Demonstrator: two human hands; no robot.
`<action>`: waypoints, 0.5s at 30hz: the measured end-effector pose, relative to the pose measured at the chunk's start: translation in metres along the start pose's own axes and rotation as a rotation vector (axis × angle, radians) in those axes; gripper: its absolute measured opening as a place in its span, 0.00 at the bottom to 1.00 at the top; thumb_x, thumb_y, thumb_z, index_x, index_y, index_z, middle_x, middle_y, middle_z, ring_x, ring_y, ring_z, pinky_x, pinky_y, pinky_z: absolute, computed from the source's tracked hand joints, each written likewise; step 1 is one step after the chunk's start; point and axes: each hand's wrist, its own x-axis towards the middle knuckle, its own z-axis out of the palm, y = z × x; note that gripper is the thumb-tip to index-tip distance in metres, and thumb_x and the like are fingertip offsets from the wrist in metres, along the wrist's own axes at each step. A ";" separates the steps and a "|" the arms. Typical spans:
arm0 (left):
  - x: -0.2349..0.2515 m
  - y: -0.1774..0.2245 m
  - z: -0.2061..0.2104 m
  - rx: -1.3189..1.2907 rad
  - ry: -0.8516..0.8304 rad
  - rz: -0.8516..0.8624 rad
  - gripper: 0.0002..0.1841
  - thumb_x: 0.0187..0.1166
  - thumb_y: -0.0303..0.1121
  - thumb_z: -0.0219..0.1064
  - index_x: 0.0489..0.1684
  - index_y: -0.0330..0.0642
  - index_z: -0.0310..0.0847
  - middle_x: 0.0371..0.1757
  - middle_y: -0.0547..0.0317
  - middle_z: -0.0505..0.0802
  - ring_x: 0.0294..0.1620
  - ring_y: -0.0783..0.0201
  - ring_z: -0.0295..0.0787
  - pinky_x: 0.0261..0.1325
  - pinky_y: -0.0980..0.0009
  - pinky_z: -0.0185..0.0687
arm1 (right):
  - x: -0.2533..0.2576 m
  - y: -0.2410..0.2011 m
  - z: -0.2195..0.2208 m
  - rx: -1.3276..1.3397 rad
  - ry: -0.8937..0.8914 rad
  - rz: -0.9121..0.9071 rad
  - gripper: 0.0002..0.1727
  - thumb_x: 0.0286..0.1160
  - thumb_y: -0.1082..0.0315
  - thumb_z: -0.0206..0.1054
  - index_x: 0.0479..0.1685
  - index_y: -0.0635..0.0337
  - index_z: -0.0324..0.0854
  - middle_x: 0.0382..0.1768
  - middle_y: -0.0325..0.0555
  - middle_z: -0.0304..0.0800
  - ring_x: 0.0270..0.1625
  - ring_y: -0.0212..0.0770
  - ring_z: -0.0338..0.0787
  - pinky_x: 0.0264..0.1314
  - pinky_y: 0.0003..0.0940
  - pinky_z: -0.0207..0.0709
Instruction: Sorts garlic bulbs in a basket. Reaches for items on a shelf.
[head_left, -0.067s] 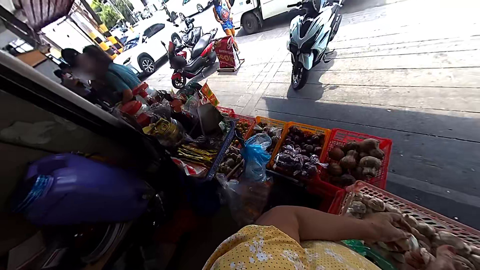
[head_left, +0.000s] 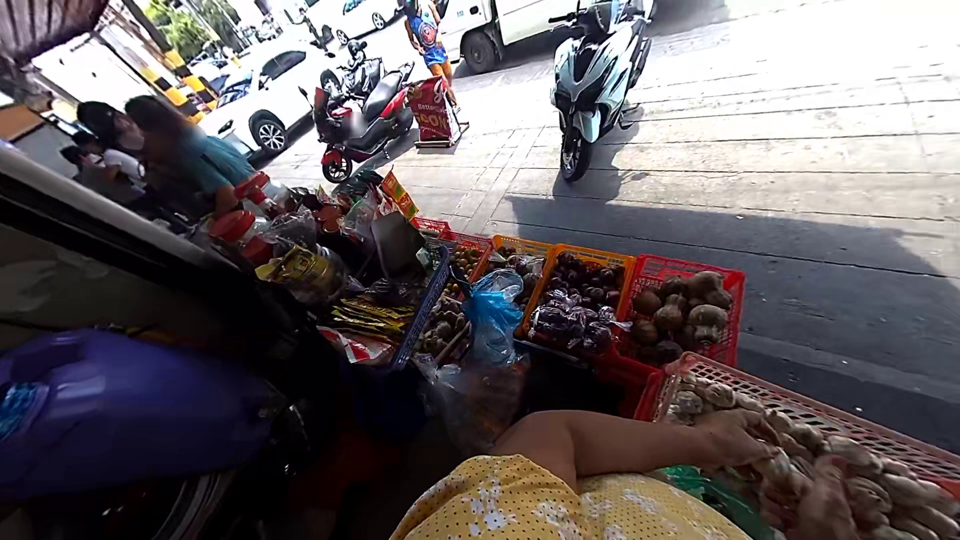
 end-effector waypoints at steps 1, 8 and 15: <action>-0.001 -0.003 -0.001 0.047 0.010 0.032 0.16 0.84 0.22 0.63 0.67 0.26 0.75 0.58 0.34 0.87 0.48 0.50 0.87 0.54 0.54 0.85 | -0.006 -0.003 0.010 -0.026 -0.014 -0.052 0.33 0.89 0.35 0.33 0.44 0.50 0.76 0.19 0.31 0.76 0.15 0.28 0.71 0.17 0.28 0.69; 0.000 -0.001 0.004 0.056 0.063 -0.038 0.18 0.90 0.33 0.57 0.69 0.29 0.75 0.63 0.37 0.87 0.58 0.52 0.88 0.62 0.53 0.86 | -0.001 -0.020 0.034 0.035 0.162 -0.082 0.30 0.94 0.51 0.49 0.57 0.72 0.85 0.49 0.63 0.93 0.49 0.52 0.94 0.58 0.52 0.88; 0.005 -0.003 0.013 -0.014 0.048 -0.085 0.17 0.88 0.33 0.63 0.65 0.29 0.72 0.49 0.40 0.89 0.41 0.53 0.93 0.44 0.55 0.94 | -0.007 -0.031 0.021 -0.396 0.193 0.012 0.37 0.94 0.46 0.41 0.50 0.70 0.89 0.58 0.64 0.91 0.67 0.60 0.88 0.72 0.62 0.75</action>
